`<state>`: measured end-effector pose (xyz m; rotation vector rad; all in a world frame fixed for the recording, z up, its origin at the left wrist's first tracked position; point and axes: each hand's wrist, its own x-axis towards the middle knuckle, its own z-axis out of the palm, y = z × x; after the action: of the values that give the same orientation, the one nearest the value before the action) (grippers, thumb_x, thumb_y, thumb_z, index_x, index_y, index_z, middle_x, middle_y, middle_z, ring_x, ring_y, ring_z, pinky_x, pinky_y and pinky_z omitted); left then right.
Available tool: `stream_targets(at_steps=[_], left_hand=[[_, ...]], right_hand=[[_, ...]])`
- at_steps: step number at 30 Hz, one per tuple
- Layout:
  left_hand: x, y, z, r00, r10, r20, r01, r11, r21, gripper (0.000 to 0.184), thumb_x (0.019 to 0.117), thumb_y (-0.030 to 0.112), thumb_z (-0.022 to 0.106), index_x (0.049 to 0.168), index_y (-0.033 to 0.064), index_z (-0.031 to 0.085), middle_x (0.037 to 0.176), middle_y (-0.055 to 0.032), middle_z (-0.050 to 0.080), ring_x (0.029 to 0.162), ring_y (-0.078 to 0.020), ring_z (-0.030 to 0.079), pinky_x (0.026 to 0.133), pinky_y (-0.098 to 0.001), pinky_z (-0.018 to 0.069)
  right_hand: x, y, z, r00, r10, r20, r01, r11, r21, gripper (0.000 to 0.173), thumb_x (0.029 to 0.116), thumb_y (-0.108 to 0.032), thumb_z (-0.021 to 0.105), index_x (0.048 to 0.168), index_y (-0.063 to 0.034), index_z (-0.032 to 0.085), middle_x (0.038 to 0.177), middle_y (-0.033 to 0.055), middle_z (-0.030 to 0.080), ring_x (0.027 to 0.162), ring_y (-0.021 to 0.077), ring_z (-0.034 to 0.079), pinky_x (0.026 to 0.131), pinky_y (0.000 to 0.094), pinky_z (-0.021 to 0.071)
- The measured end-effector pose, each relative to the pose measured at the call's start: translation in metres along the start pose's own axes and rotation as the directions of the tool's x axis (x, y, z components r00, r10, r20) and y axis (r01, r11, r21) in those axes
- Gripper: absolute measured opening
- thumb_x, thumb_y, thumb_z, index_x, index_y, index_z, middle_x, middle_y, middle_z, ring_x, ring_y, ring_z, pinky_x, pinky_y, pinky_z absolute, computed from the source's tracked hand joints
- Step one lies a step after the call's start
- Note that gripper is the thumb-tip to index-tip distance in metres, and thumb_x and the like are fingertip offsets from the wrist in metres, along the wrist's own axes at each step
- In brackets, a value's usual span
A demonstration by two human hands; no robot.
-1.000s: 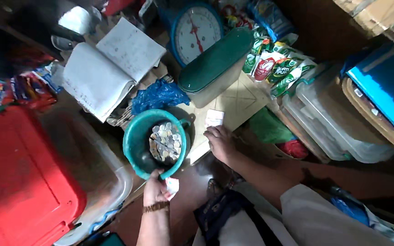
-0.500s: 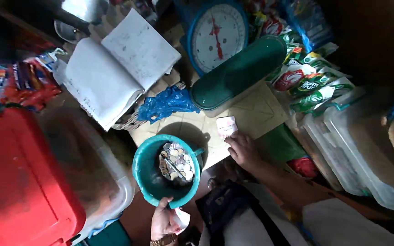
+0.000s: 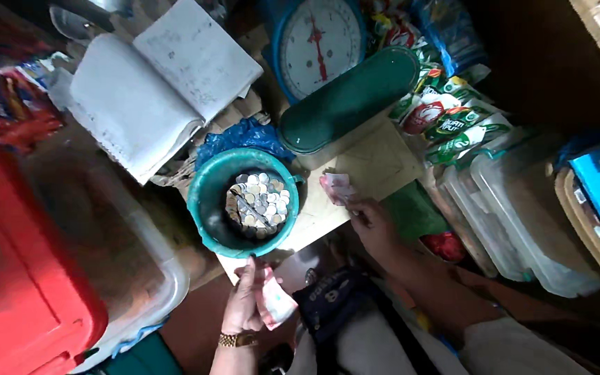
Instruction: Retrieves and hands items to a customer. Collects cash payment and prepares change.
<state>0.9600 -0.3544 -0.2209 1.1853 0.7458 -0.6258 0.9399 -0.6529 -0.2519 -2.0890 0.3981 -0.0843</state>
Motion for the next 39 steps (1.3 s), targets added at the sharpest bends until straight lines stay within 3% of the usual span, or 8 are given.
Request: stream_targets(at_steps=[5, 8, 13, 19, 27, 31, 35, 39], left_hand=[[-0.036, -0.004, 0.015, 0.997, 0.08, 0.012, -0.079, 0.992, -0.098, 0.024, 0.1046, 0.001, 0.043, 0.125, -0.0075, 0.054, 0.105, -0.0236, 0.073, 0.081, -0.0302, 0.075, 0.069, -0.0425, 0.0637], [-0.049, 0.007, 0.022, 0.97, 0.242, 0.032, -0.239, 0.968, -0.073, 0.02, 0.1027, -0.002, 0.048, 0.12, -0.0065, 0.055, 0.095, -0.0174, 0.073, 0.08, -0.0241, 0.074, 0.071, -0.0389, 0.0634], [-0.092, 0.018, -0.018, 0.857, 0.462, 0.228, -0.275, 0.784, -0.556, 0.034, 0.1048, 0.017, 0.032, 0.105, 0.0044, 0.064, 0.093, -0.0136, 0.072, 0.088, -0.0211, 0.073, 0.08, -0.0394, 0.0613], [-0.136, 0.011, -0.082, 0.681, 0.682, 0.267, -0.367, 0.633, -0.681, 0.022, 0.0852, 0.008, 0.069, 0.106, 0.0038, 0.068, 0.102, -0.0142, 0.074, 0.096, -0.0236, 0.074, 0.088, -0.043, 0.0603], [-0.17, 0.008, -0.121, 0.647, 0.758, 0.085, -0.497, 0.503, -0.707, 0.041, 0.0795, -0.008, 0.061, 0.121, -0.0038, 0.058, 0.128, -0.0276, 0.065, 0.117, -0.0359, 0.067, 0.098, -0.049, 0.0557], [-0.177, 0.012, -0.122, 0.734, 0.676, -0.066, -0.507, 0.48, -0.716, 0.033, 0.0874, -0.003, 0.058, 0.12, -0.006, 0.056, 0.122, -0.03, 0.066, 0.105, -0.036, 0.072, 0.089, -0.0476, 0.06], [-0.181, 0.017, -0.123, 0.757, 0.645, -0.107, -0.493, 0.456, -0.74, 0.03, 0.1003, 0.008, 0.05, 0.128, -0.0025, 0.055, 0.122, -0.0299, 0.066, 0.104, -0.0373, 0.072, 0.09, -0.0491, 0.0598], [-0.177, 0.019, -0.123, 0.682, 0.719, -0.136, -0.589, 0.428, -0.686, 0.036, 0.1073, 0.027, 0.048, 0.132, 0.0018, 0.056, 0.123, -0.027, 0.067, 0.112, -0.0366, 0.069, 0.097, -0.0502, 0.0572]], right_hand=[[-0.051, -0.061, 0.016, 0.962, -0.259, -0.084, 0.272, 0.934, 0.233, 0.013, 0.0955, -0.007, 0.067, 0.107, -0.0036, 0.074, 0.106, 0.0075, 0.072, 0.096, 0.0115, 0.07, 0.084, 0.0295, 0.0619], [-0.07, -0.102, 0.041, 0.885, -0.464, -0.03, 0.453, 0.845, 0.284, 0.013, 0.0944, -0.005, 0.065, 0.104, -0.0052, 0.075, 0.105, 0.007, 0.073, 0.098, 0.0099, 0.069, 0.086, 0.0264, 0.0608], [-0.093, -0.15, 0.082, 0.792, -0.609, 0.046, 0.546, 0.739, 0.395, 0.014, 0.0933, -0.004, 0.065, 0.103, -0.0048, 0.076, 0.105, 0.0077, 0.074, 0.098, 0.0104, 0.07, 0.084, 0.0258, 0.0612], [-0.123, -0.199, 0.106, 0.671, -0.719, 0.182, 0.628, 0.681, 0.376, 0.015, 0.0947, -0.01, 0.064, 0.103, -0.0116, 0.077, 0.103, 0.0043, 0.073, 0.098, 0.0074, 0.069, 0.084, 0.0225, 0.059], [-0.145, -0.229, 0.13, 0.387, -0.892, 0.234, 0.838, 0.446, 0.313, 0.017, 0.0973, -0.012, 0.06, 0.103, -0.0146, 0.076, 0.103, 0.006, 0.073, 0.102, 0.016, 0.069, 0.089, 0.0292, 0.058], [-0.156, -0.237, 0.136, 0.304, -0.905, 0.297, 0.871, 0.39, 0.299, 0.018, 0.0991, -0.014, 0.06, 0.106, -0.0181, 0.076, 0.105, 0.0048, 0.073, 0.106, 0.0193, 0.069, 0.093, 0.0338, 0.057], [-0.158, -0.239, 0.138, 0.332, -0.883, 0.331, 0.818, 0.444, 0.364, 0.018, 0.1014, -0.023, 0.061, 0.11, -0.0201, 0.076, 0.109, 0.0055, 0.071, 0.109, 0.0181, 0.066, 0.095, 0.0338, 0.056], [-0.159, -0.235, 0.135, 0.518, -0.677, 0.523, 0.437, 0.735, 0.518, 0.029, 0.0995, -0.03, 0.065, 0.119, -0.0085, 0.071, 0.116, 0.0072, 0.069, 0.104, 0.011, 0.067, 0.089, 0.0304, 0.0593]])
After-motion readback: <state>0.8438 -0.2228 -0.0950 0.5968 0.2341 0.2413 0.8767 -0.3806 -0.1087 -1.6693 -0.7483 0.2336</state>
